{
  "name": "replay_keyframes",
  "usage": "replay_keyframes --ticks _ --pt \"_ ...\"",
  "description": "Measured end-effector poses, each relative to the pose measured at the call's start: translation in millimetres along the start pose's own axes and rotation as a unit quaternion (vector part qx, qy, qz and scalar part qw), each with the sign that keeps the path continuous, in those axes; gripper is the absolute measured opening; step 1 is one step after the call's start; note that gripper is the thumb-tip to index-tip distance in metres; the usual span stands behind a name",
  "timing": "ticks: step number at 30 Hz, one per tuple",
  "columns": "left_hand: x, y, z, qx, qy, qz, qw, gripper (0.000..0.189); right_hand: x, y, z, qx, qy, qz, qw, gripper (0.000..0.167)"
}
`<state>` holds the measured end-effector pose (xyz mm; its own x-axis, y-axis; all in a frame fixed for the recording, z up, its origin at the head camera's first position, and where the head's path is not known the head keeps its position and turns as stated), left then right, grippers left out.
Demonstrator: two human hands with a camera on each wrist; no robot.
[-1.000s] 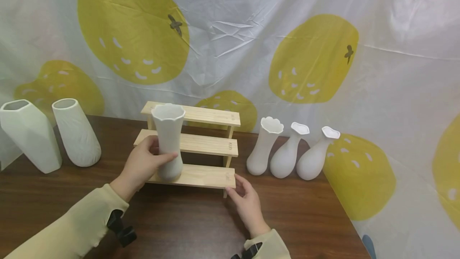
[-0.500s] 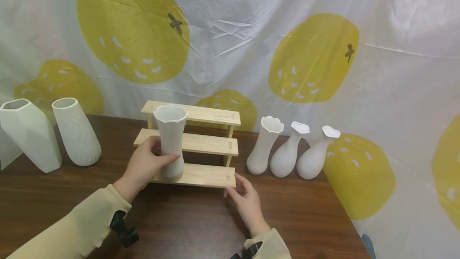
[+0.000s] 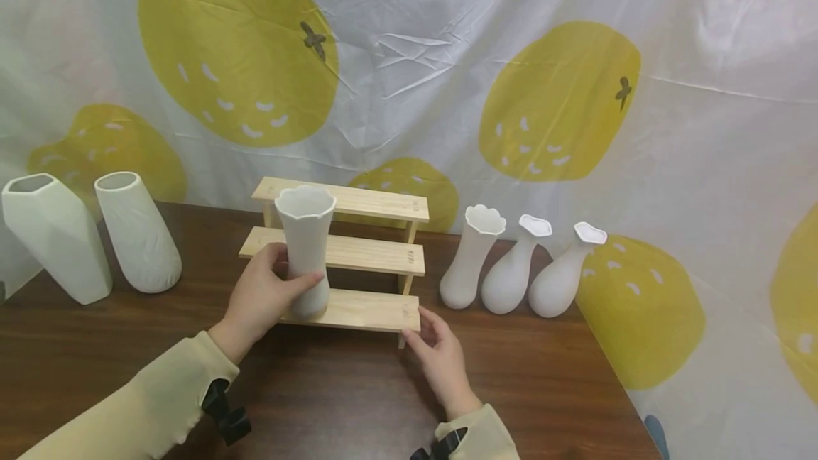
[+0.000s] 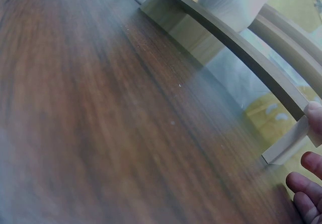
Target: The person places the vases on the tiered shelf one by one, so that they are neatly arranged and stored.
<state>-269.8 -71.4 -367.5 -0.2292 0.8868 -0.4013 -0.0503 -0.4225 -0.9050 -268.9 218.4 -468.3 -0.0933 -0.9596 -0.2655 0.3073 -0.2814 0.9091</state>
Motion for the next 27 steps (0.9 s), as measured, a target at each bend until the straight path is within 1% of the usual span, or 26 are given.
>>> replay_keyframes --ticks 3,7,10,13,17,20,24,27 --pt "1.3 1.2 -0.5 0.006 -0.003 0.001 1.0000 0.062 0 0 0.2 -0.005 0.000 -0.005 1.0000 0.051" --pt "2.3 2.8 -0.8 0.012 0.001 -0.005 0.9999 0.066 0 0 0.2 -0.003 0.000 -0.006 1.0000 0.051" --pt "2.0 4.9 -1.1 0.018 0.014 -0.006 0.9997 0.071 0 0 0.1 0.004 0.001 -0.002 1.0000 0.051" --pt "-0.4 9.0 -2.2 0.024 0.031 0.004 0.9992 0.076 0 0 0.2 0.003 0.002 0.001 1.0000 0.051" --pt "-9.5 16.5 -4.8 0.031 0.046 0.024 0.9982 0.077 0 1 0.0 -0.003 0.001 0.000 1.0000 0.051" --pt "-19.0 24.7 -5.3 0.033 0.047 0.022 0.9981 0.073 0 2 -0.5 -0.003 0.000 -0.004 1.0000 0.050" --pt "-33.2 38.9 -4.9 0.044 0.033 0.000 0.9985 0.063 0 2 -0.4 -0.005 0.000 -0.003 1.0000 0.051" --pt "-44.0 50.7 -4.5 0.053 0.016 -0.010 0.9984 0.056 0 2 -0.1 -0.005 0.001 -0.002 1.0000 0.052"
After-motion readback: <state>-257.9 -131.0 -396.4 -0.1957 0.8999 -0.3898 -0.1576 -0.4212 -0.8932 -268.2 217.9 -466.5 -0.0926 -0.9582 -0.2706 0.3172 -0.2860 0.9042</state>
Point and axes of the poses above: each hand's wrist, its own z-axis towards the middle knuckle, its own x-axis out of the palm, y = z × x, the point moved 2 cm from there along z, towards the middle knuckle, and after that the axes turned 7 degrees about -x, right-handed, at the moved point
